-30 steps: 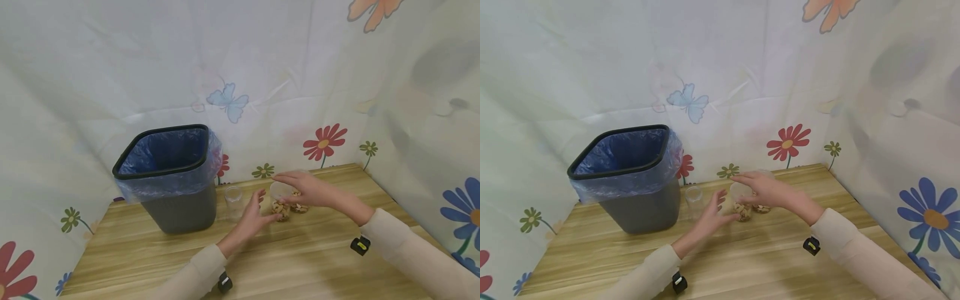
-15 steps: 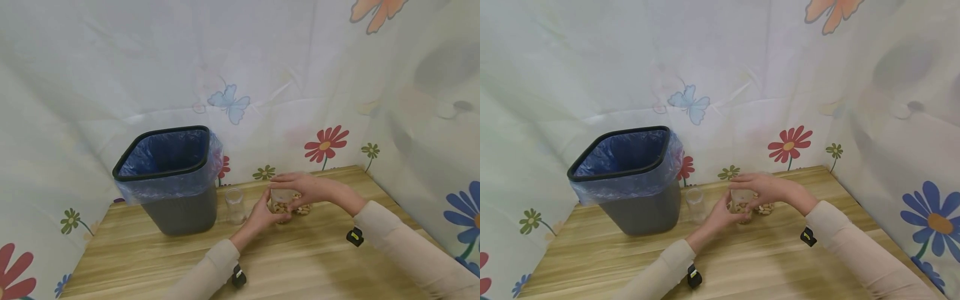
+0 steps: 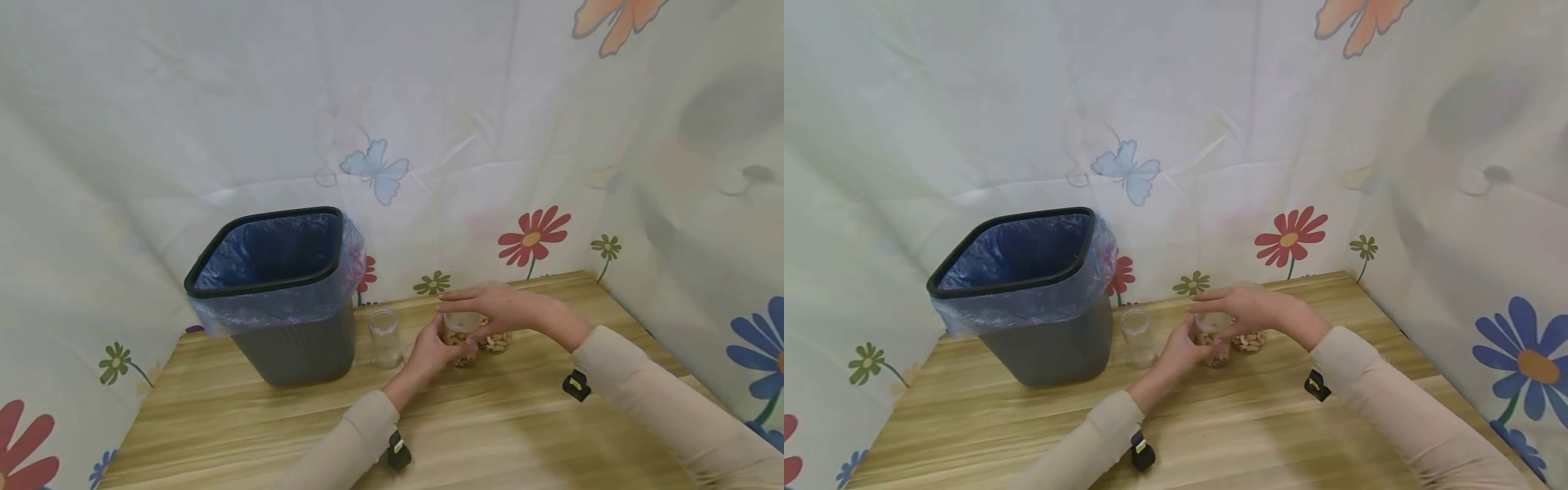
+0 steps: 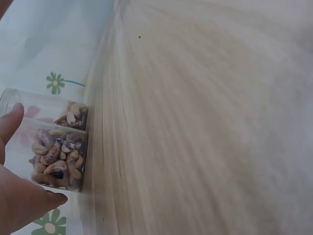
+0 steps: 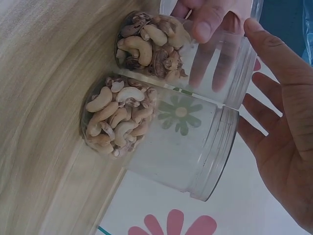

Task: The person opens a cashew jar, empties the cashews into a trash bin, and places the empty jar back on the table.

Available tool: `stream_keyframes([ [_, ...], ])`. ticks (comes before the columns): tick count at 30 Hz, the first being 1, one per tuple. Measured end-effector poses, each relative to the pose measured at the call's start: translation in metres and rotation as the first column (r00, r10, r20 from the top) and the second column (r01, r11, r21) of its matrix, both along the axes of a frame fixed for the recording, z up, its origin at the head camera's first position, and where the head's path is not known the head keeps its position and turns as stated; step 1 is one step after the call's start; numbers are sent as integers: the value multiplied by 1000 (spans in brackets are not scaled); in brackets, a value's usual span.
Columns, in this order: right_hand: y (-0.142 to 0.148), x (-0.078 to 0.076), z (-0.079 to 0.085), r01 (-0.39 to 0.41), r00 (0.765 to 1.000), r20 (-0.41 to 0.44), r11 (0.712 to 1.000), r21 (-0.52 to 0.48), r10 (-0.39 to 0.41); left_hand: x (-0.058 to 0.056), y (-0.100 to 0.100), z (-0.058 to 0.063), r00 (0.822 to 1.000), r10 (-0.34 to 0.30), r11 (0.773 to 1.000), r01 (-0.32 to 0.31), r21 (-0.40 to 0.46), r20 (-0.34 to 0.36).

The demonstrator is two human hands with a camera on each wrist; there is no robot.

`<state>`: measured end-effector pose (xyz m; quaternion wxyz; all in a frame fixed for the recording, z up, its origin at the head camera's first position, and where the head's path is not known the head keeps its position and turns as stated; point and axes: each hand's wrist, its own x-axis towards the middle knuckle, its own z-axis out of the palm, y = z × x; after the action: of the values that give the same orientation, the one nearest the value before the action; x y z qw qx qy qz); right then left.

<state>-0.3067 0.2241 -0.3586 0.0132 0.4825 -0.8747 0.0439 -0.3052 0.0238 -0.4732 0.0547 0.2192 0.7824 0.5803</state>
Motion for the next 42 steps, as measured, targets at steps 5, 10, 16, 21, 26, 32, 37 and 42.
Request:
stream_keyframes([
  [5,0,0,1,3,1000,0,1000,9,-3,-1,0,-2,1000,-2,999,1,50,21],
  [10,-1,1,3,8,1000,20,1000,3,-8,-4,-1,-5,997,-32,996,27,82,64],
  [16,-2,4,6,17,999,36,1000,11,-17,-7,-2,-5,994,-51,996,43,82,94],
  [21,-3,5,8,14,1000,20,1000,21,-15,-7,-4,-3,995,-42,998,38,51,92],
  [26,-5,5,7,16,1000,11,1000,23,-16,-5,-8,-2,995,-48,998,44,42,91],
  [32,-12,7,6,35,998,-55,997,66,-31,-4,-13,-1,996,-69,998,69,-1,55],
  [37,-24,17,9,107,994,-33,990,88,-104,-2,-19,-1,995,-101,994,102,-43,26],
  [42,-38,28,12,210,977,24,973,100,-213,-1,-26,-3,985,-170,985,170,-33,9],
])
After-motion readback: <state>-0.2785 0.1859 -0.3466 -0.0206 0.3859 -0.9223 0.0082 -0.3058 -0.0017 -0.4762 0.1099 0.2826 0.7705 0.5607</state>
